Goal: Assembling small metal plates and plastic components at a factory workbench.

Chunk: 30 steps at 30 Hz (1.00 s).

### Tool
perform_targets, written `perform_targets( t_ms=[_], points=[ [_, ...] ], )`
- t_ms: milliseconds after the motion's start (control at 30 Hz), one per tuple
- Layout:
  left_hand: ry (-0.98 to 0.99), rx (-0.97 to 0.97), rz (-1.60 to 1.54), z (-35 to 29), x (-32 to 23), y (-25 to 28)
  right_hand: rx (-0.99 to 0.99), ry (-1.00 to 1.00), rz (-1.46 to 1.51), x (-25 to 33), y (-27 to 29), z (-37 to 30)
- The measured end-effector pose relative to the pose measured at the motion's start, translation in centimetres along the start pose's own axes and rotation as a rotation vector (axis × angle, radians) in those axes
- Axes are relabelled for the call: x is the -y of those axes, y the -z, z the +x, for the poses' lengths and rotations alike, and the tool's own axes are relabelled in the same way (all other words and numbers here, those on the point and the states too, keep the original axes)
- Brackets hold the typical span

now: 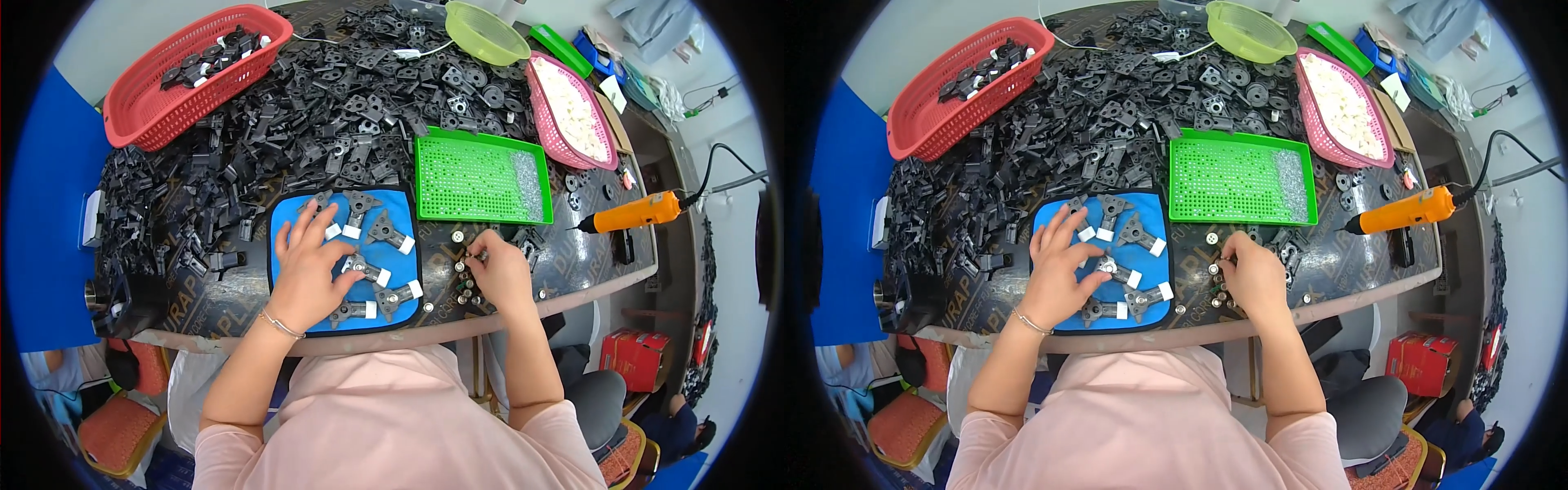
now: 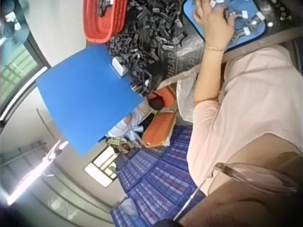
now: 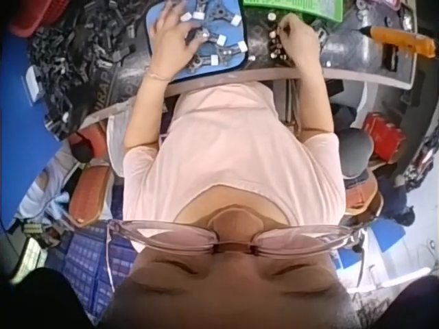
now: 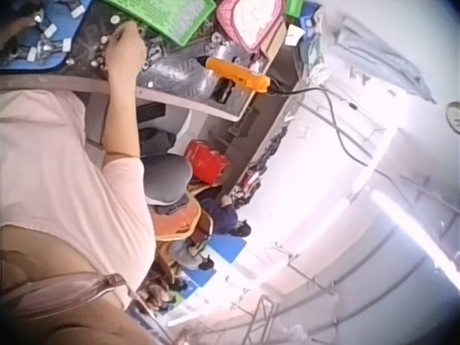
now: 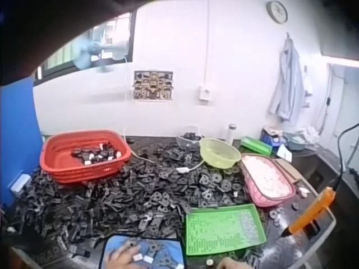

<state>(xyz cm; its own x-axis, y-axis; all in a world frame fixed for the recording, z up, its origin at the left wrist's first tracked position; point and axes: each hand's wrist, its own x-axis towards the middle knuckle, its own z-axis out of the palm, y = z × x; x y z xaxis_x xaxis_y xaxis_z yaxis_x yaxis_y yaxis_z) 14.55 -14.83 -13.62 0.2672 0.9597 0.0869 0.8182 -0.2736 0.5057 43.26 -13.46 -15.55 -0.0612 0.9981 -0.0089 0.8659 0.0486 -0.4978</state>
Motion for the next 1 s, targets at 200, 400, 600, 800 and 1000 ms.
perform_targets(
  t_ms=[200, 400, 600, 800, 1000],
  points=[
    [-0.049, -0.073, 0.020, 1.2, 0.3, -1.0, 0.007, 0.042, -0.045, 0.7, -0.1, -0.3],
    [-0.048, -0.047, 0.047, 2.0, -0.3, -1.2, 0.032, 0.157, -0.023, 0.1, -0.1, -0.3],
    [-0.046, -0.042, 0.038, 1.9, -0.4, -1.5, 0.005, 0.148, -0.014, -0.2, -0.3, -0.5],
    [-0.049, -0.059, 0.037, 1.7, -0.4, -1.5, 0.025, 0.114, 0.008, -0.3, -0.5, -0.4],
    [-0.042, -0.052, 0.032, 1.8, -0.5, -1.4, 0.016, 0.082, 0.045, -0.2, -0.5, -0.5]
  ],
)
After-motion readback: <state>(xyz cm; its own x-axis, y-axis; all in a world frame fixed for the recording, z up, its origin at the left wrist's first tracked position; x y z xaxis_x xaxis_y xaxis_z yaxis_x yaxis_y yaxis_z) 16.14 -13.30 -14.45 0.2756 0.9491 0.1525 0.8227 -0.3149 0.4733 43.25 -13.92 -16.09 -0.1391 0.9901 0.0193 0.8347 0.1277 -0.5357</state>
